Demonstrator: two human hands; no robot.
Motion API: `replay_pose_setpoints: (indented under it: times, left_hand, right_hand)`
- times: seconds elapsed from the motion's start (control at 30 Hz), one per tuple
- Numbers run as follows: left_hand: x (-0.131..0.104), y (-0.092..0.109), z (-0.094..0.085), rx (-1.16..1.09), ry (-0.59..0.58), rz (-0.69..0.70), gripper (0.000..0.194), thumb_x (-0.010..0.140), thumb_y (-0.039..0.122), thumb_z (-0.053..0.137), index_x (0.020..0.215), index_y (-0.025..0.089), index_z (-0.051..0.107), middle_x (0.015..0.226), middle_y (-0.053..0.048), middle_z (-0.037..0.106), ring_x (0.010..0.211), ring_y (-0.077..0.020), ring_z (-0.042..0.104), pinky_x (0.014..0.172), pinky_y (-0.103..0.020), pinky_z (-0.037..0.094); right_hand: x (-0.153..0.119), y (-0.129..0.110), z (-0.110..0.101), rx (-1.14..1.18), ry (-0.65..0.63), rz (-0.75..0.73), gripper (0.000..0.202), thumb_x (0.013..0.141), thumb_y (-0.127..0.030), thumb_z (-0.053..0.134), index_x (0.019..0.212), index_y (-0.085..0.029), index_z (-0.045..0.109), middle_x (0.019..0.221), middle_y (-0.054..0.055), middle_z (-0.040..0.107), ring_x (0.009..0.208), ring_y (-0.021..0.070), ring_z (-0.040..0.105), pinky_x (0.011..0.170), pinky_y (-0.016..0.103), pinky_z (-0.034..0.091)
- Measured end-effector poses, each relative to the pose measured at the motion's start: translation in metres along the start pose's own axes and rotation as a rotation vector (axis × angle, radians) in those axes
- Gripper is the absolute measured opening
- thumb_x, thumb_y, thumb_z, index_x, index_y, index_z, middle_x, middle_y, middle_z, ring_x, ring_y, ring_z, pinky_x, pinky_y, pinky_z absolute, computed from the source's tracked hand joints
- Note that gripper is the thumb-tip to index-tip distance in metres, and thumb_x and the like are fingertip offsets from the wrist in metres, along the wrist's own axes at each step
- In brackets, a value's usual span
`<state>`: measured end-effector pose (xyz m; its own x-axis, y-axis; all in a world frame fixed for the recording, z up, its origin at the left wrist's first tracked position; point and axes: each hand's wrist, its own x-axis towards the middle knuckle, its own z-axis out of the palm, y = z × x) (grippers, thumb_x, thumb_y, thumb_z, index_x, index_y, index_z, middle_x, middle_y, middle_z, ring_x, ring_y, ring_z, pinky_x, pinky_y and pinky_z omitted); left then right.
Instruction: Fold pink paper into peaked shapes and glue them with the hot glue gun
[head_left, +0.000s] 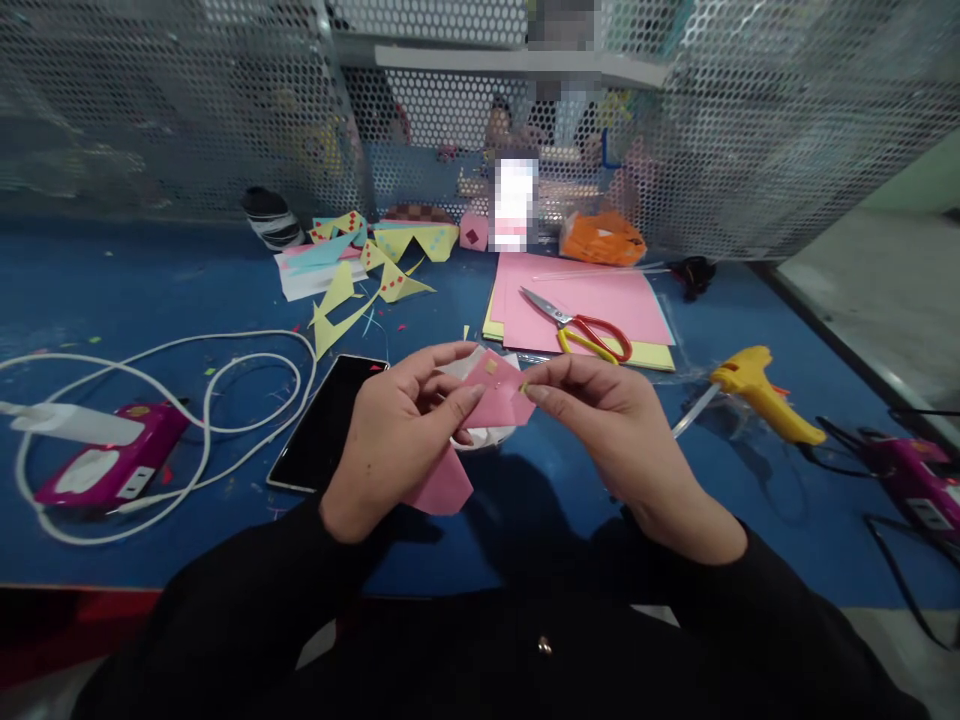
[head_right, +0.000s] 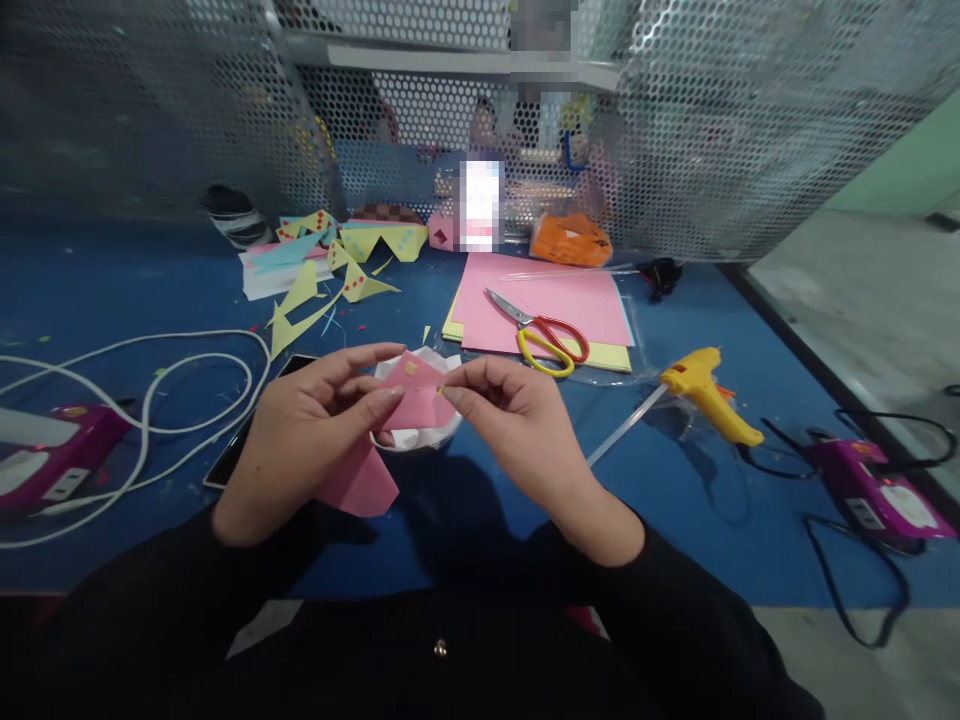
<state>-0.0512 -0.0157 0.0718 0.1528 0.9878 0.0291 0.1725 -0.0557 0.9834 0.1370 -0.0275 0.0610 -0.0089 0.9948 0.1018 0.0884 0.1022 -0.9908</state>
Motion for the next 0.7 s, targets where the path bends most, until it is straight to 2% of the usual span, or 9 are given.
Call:
replay_pose_setpoints:
  times: [0.1,0.23,0.33,0.43,0.5,0.6,0.7]
  left_hand:
    - [-0.001,0.000,0.001,-0.008,-0.048,0.010,0.049,0.083,0.027,0.073,0.128,0.016,0.058,0.071,0.003,0.073,0.062,-0.0110,0.069,0.062,-0.018,0.056]
    - [-0.002,-0.001,0.002,-0.096,-0.099,0.053,0.037,0.081,0.024,0.074,0.112,0.020,0.053,0.082,0.001,0.075,0.071,-0.0150,0.074,0.066,-0.022,0.060]
    - [-0.003,0.000,0.001,-0.035,-0.135,0.081,0.019,0.079,0.021,0.074,0.090,0.020,0.058,0.079,0.003,0.072,0.068,-0.0144,0.073,0.067,-0.023,0.060]
    - [-0.003,0.001,0.001,0.071,-0.206,0.041,0.006,0.081,0.023,0.072,0.080,0.019,0.068,0.069,0.001,0.072,0.064,-0.0132,0.071,0.066,-0.022,0.058]
    - [-0.004,0.000,0.002,0.093,-0.192,-0.005,0.007,0.081,0.026,0.073,0.081,0.019,0.073,0.064,0.001,0.071,0.059,-0.0135,0.069,0.061,-0.022,0.057]
    - [-0.005,-0.003,0.005,0.072,-0.102,-0.039,0.010,0.079,0.028,0.075,0.080,0.018,0.075,0.062,0.001,0.072,0.055,-0.0135,0.068,0.056,-0.022,0.056]
    - [-0.006,-0.005,0.007,0.038,-0.060,-0.046,0.009,0.079,0.027,0.075,0.080,0.018,0.077,0.062,0.000,0.073,0.054,-0.0123,0.068,0.056,-0.020,0.055]
  right_hand:
    - [-0.002,0.002,-0.002,0.019,0.037,0.029,0.004,0.078,-0.026,0.073,0.079,-0.022,0.074,0.075,-0.002,0.071,0.070,0.0107,0.060,0.065,0.026,0.048]
    - [-0.003,0.005,-0.004,0.058,0.067,0.056,0.005,0.077,-0.026,0.073,0.078,-0.021,0.074,0.075,-0.002,0.072,0.069,0.0110,0.060,0.066,0.026,0.049]
    - [-0.004,0.005,-0.005,0.048,0.086,0.058,0.005,0.077,-0.026,0.072,0.078,-0.021,0.074,0.075,-0.001,0.071,0.070,0.0114,0.061,0.067,0.027,0.049]
    - [-0.004,0.005,-0.005,0.016,0.091,0.060,0.006,0.078,-0.026,0.071,0.080,-0.021,0.074,0.075,-0.001,0.071,0.070,0.0124,0.062,0.068,0.029,0.051]
    - [-0.006,0.004,-0.005,-0.024,0.090,0.022,0.006,0.080,-0.025,0.070,0.081,-0.022,0.074,0.084,0.001,0.074,0.078,0.0148,0.066,0.076,0.032,0.053]
    - [-0.009,0.003,-0.004,-0.137,0.104,-0.093,0.005,0.081,-0.023,0.070,0.080,-0.024,0.075,0.107,0.003,0.075,0.105,0.0197,0.068,0.097,0.037,0.051]
    - [-0.014,0.002,0.000,-0.210,0.095,-0.166,0.007,0.080,-0.020,0.071,0.080,-0.025,0.076,0.116,0.003,0.073,0.116,0.0215,0.065,0.104,0.040,0.049]
